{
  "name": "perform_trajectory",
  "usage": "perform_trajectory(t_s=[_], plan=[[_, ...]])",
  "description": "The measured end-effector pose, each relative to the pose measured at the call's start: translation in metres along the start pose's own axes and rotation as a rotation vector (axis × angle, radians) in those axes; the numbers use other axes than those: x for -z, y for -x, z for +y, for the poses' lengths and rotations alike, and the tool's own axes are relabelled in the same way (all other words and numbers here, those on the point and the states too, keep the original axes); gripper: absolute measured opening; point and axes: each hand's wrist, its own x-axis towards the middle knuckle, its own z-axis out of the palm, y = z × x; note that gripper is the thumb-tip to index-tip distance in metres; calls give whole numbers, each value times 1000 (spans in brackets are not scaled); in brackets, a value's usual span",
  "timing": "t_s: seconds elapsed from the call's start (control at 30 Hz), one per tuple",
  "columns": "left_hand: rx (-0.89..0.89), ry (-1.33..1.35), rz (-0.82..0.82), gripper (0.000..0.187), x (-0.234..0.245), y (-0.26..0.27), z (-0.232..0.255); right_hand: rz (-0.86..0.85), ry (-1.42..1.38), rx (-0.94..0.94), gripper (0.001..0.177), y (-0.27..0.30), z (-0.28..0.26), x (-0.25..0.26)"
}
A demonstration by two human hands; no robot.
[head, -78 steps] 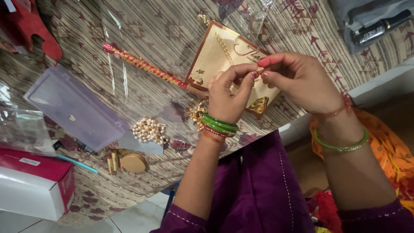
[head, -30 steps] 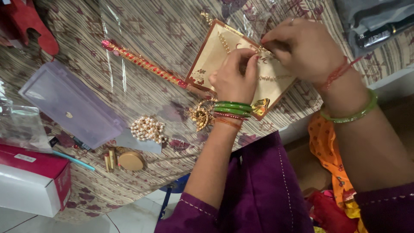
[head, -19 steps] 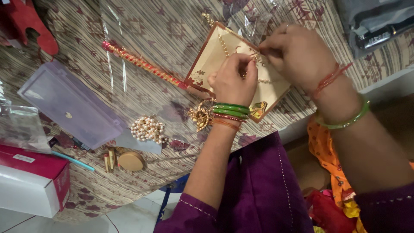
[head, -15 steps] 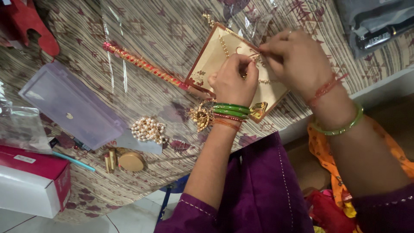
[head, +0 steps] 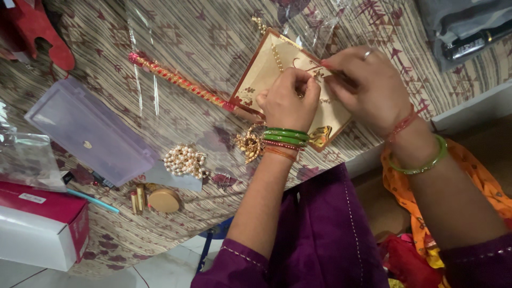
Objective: The person places a necklace into a decorative envelope and then slides the envelope into a clear plastic bag.
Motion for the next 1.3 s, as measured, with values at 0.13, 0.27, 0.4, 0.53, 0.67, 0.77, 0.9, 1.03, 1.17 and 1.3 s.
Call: perform_trajectory(t_s=[0.13,0.27,0.4,0.53,0.67,0.77,0.9,1.03,1.17,1.3], plan=[[6,4,-1,11,2,-1,1,-56,145,130,29,-8,-3,-2],[19,1,-6,12,2,-2,0,-100,207,135,26,-12,-1,-5],[15,22,-17,10,2,-3,-1,-90,163,89,17,-8,3,-6],[-5,13,-23,10,5,-1,-1,-51,57,25,15,-9,6,-6],[-42,34,-9,11,5,2,1,-26,53,0,13,-9,7,-7],[-71,-3,22,13,2,1,4,-8,58,-24,10,-9,6,-7],[-144,-52,21,32,4,1,7,-6,31,-70,12,-10,3,-4],[-183,-237,-71,43,4,-13,10,-84,-2,-141,16,-20,-1,2],[-209,-282,-156,44,15,-25,11,-101,-96,-220,18,-26,-3,3],[-178,-274,-247,42,18,-31,13,-84,-26,-183,19,-23,1,-2]])
